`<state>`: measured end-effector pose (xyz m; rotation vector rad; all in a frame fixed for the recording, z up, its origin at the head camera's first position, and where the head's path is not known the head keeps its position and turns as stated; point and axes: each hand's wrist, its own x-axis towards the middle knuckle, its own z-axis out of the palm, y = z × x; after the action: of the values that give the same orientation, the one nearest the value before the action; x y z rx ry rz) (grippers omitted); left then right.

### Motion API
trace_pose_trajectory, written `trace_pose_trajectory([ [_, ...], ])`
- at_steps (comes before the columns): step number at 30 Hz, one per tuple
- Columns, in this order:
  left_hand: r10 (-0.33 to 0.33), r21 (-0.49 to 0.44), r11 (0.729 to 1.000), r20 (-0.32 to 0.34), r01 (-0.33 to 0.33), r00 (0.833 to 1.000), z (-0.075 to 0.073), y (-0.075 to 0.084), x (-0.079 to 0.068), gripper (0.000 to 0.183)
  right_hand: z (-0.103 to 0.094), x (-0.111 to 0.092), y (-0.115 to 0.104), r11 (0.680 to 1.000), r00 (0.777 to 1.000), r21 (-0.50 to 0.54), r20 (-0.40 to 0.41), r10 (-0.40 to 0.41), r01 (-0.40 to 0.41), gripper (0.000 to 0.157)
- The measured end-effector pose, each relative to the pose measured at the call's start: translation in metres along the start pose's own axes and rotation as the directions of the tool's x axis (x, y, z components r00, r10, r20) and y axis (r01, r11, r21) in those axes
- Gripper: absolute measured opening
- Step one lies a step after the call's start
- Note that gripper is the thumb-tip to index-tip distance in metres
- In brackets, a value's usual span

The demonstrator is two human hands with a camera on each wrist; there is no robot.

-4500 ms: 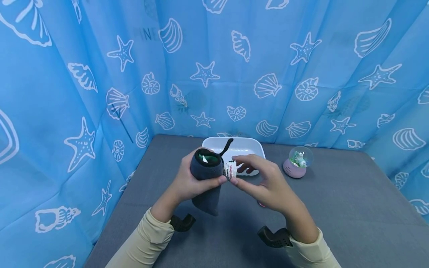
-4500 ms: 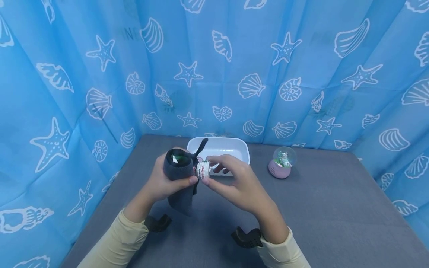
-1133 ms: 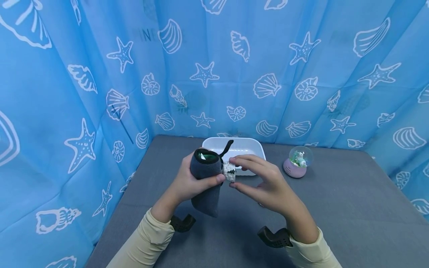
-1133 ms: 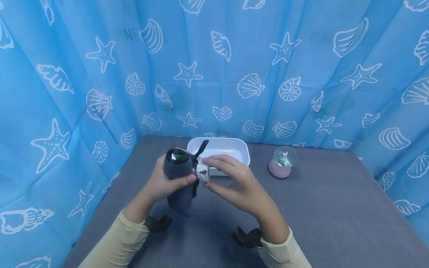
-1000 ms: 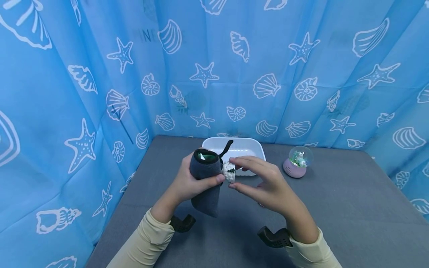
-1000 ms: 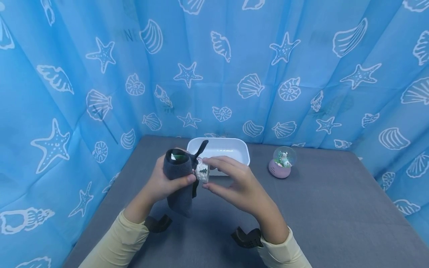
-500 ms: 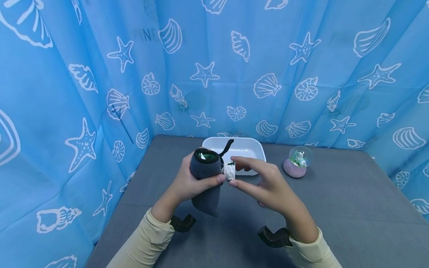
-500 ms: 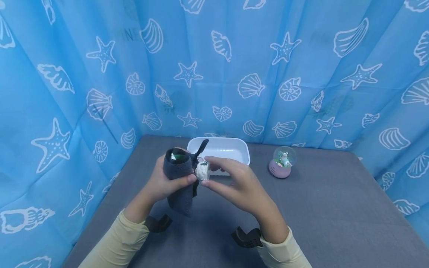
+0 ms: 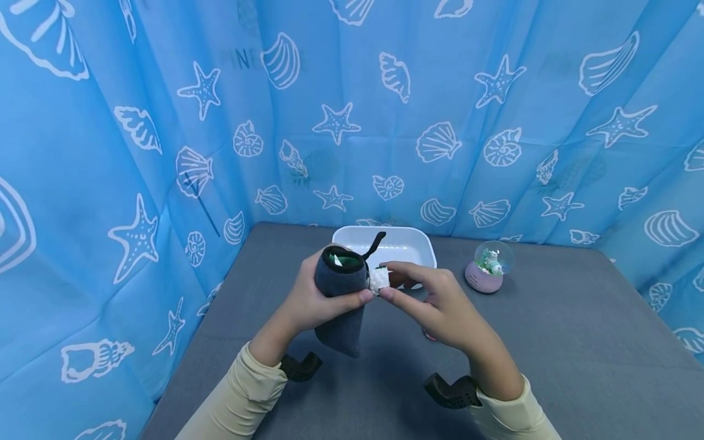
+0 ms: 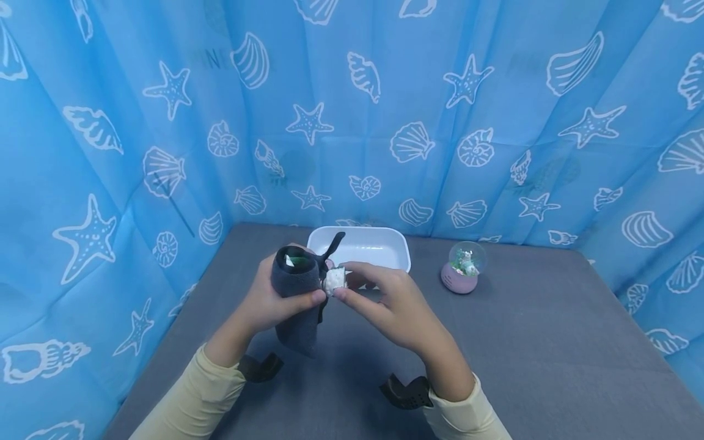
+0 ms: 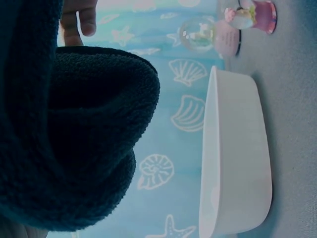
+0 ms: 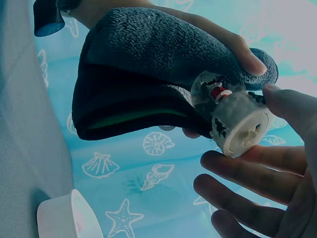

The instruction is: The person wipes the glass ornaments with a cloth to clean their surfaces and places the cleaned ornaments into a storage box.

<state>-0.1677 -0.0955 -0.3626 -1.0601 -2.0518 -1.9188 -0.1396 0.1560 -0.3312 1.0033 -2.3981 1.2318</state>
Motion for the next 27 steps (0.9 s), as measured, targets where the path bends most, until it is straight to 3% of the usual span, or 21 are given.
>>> trace_pose_trajectory([
  [10, 0.009, 0.022, 1.000, -0.035, -0.008, 0.999, -0.0017, -0.0006, 0.0011, 0.049, -0.0030, 0.0011, 0.0050, 0.999, 1.000, -0.029, -0.002, -0.028, 0.028, 0.054],
  [19, 0.012, 0.035, 0.999, -0.050, -0.010, 0.999, -0.0030, -0.0005, 0.0013, 0.048, -0.0025, 0.0031, 0.0046, 0.983, 0.983, -0.027, -0.040, -0.182, 0.181, 0.078],
  [27, -0.001, 0.028, 1.000, -0.042, 0.003, 0.999, -0.0034, 0.0004, 0.0012, 0.051, 0.0009, 0.0040, 0.0023, 0.962, 0.957, -0.007, -0.101, -0.273, 0.274, 0.064],
])
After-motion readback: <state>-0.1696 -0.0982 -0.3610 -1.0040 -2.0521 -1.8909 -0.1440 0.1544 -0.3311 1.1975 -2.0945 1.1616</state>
